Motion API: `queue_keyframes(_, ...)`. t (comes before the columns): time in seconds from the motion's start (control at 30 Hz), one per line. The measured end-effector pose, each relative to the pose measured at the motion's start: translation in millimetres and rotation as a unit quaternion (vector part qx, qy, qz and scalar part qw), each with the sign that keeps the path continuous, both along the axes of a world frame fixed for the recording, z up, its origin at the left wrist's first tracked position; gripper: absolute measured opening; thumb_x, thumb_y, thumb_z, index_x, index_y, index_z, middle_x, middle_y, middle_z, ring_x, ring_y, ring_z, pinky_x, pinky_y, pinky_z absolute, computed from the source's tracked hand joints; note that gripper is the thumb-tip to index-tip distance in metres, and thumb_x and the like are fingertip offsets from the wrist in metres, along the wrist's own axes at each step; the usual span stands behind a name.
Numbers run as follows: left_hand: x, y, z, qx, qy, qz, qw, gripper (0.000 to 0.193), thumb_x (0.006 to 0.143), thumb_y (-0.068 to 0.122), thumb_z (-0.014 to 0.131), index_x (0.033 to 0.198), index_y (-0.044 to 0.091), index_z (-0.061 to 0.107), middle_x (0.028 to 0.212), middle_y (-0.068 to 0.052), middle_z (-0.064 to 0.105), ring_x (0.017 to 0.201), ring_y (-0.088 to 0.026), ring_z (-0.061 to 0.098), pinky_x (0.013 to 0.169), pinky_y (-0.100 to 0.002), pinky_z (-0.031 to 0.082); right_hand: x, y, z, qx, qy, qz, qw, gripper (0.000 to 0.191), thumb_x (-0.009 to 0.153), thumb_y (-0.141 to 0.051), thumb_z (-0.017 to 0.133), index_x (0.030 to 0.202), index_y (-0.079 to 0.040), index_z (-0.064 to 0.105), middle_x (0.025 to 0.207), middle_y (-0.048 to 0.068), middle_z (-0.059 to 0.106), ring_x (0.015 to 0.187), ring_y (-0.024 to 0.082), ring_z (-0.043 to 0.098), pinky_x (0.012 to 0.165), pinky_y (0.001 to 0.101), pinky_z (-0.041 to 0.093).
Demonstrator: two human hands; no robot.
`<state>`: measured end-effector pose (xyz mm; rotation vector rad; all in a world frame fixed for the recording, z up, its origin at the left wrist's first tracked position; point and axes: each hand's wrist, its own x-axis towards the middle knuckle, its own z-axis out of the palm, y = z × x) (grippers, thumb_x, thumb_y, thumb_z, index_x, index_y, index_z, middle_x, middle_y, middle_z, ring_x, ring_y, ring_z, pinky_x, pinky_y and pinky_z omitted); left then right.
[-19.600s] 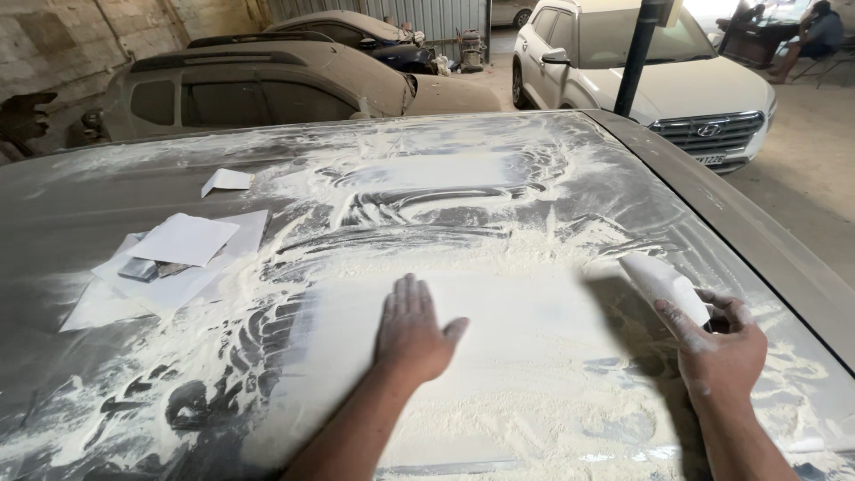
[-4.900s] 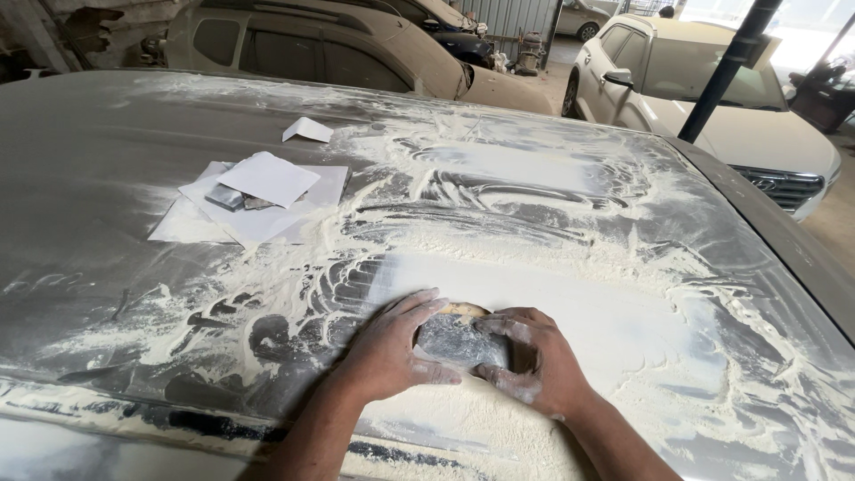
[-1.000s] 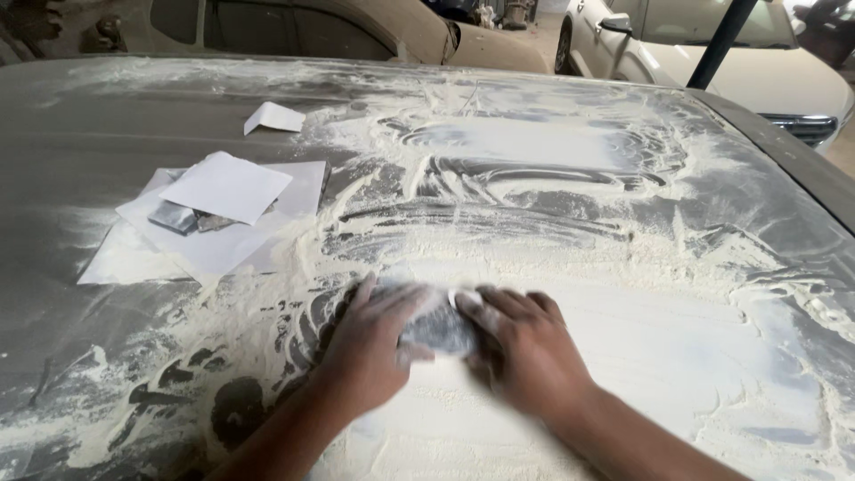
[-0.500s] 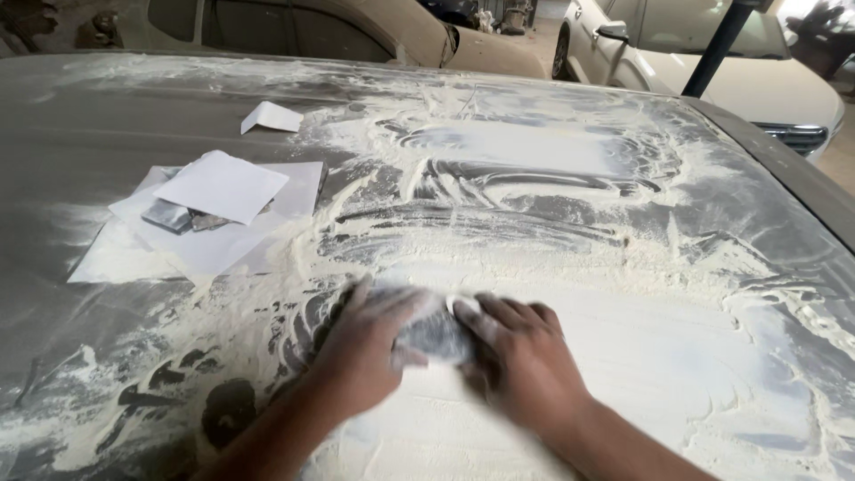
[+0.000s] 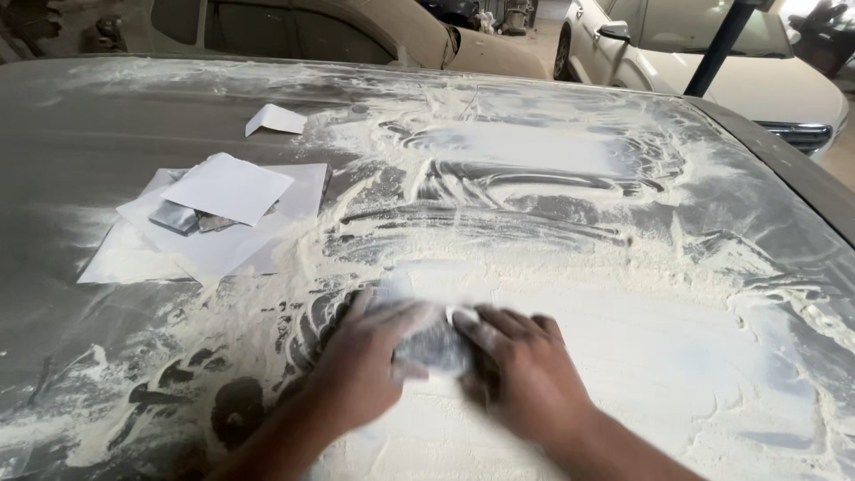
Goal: The person sands a white compound on the roof of a car using a sanding block. They repeatedly rub the block over the surface and periodically touch the area with their hand to check the texture.
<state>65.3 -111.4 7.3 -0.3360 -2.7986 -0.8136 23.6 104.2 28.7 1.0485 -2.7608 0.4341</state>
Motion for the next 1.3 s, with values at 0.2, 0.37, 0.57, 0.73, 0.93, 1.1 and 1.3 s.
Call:
queue_keyframes(0.2, -75, -18, 46, -0.022, 0.020, 0.080, 0.996, 0.072, 0.081, 0.019, 0.084, 0.144, 0.010, 0.051, 0.143, -0.014, 0.058, 0.138, -0.031, 0.049, 0.128, -0.047, 0.013, -81, -41, 22, 0.006, 0.022, -0.027, 0.999, 0.069, 0.085, -0.028, 0.070, 0.148, -0.017, 0.049, 0.151, 0.012, 0.051, 0.134, 0.029, 0.052, 0.114, 0.0518, 0.033)
queue_keyframes(0.37, 11, 1, 16, 0.010, 0.048, 0.015, 0.999, 0.076, 0.072, 0.020, 0.086, 0.140, 0.006, 0.056, 0.147, -0.014, 0.057, 0.139, -0.033, 0.051, 0.122, -0.055, 0.014, -6, 4, -13, 0.001, 0.060, 0.051, 0.997, 0.078, 0.077, -0.030, 0.079, 0.148, -0.013, 0.053, 0.152, 0.020, 0.051, 0.137, 0.036, 0.051, 0.106, 0.0554, 0.035)
queue_keyframes(0.57, -57, -35, -5, -0.049, 0.055, 0.038, 0.997, 0.064, 0.080, 0.012, 0.079, 0.139, 0.007, 0.055, 0.148, -0.012, 0.055, 0.133, -0.026, 0.058, 0.126, -0.056, 0.011, -53, -35, -8, 0.044, 0.062, -0.025, 0.997, 0.064, 0.089, -0.024, 0.066, 0.150, -0.017, 0.049, 0.151, 0.014, 0.048, 0.136, 0.031, 0.048, 0.114, 0.0570, 0.029)
queue_keyframes(0.73, -75, -28, 35, 0.004, 0.023, 0.114, 0.993, 0.081, 0.078, 0.020, 0.082, 0.150, 0.012, 0.049, 0.151, -0.010, 0.051, 0.142, -0.032, 0.042, 0.123, -0.047, 0.021, -76, -54, 29, 0.085, 0.046, -0.034, 0.995, 0.068, 0.088, -0.032, 0.070, 0.150, -0.018, 0.047, 0.154, 0.013, 0.048, 0.136, 0.032, 0.049, 0.117, 0.0535, 0.030)
queue_keyframes(0.93, 22, 11, 0, -0.023, 0.062, 0.029, 0.997, 0.083, 0.071, 0.027, 0.085, 0.144, 0.007, 0.052, 0.149, -0.014, 0.057, 0.140, -0.032, 0.046, 0.123, -0.053, 0.013, 9, 13, -10, 0.039, 0.075, 0.035, 0.996, 0.079, 0.079, -0.037, 0.074, 0.152, -0.017, 0.051, 0.153, 0.015, 0.052, 0.135, 0.031, 0.050, 0.111, 0.0529, 0.032)
queue_keyframes(1.1, -69, -11, 12, 0.024, 0.034, 0.056, 0.998, 0.067, 0.082, 0.010, 0.075, 0.146, 0.012, 0.054, 0.150, -0.008, 0.057, 0.138, -0.027, 0.056, 0.127, -0.045, 0.022, -74, -20, -5, 0.053, 0.040, -0.027, 0.997, 0.066, 0.090, -0.030, 0.070, 0.152, -0.018, 0.048, 0.154, 0.010, 0.051, 0.136, 0.026, 0.051, 0.115, 0.0543, 0.029)
queue_keyframes(1.3, -28, 12, 36, 0.020, 0.009, 0.057, 0.998, 0.067, 0.082, 0.019, 0.080, 0.143, 0.011, 0.053, 0.146, -0.009, 0.057, 0.140, -0.030, 0.049, 0.125, -0.047, 0.020, -52, 0, 7, 0.070, 0.022, 0.004, 0.997, 0.075, 0.084, -0.035, 0.076, 0.152, -0.021, 0.048, 0.160, 0.009, 0.046, 0.135, 0.028, 0.049, 0.115, 0.0532, 0.027)
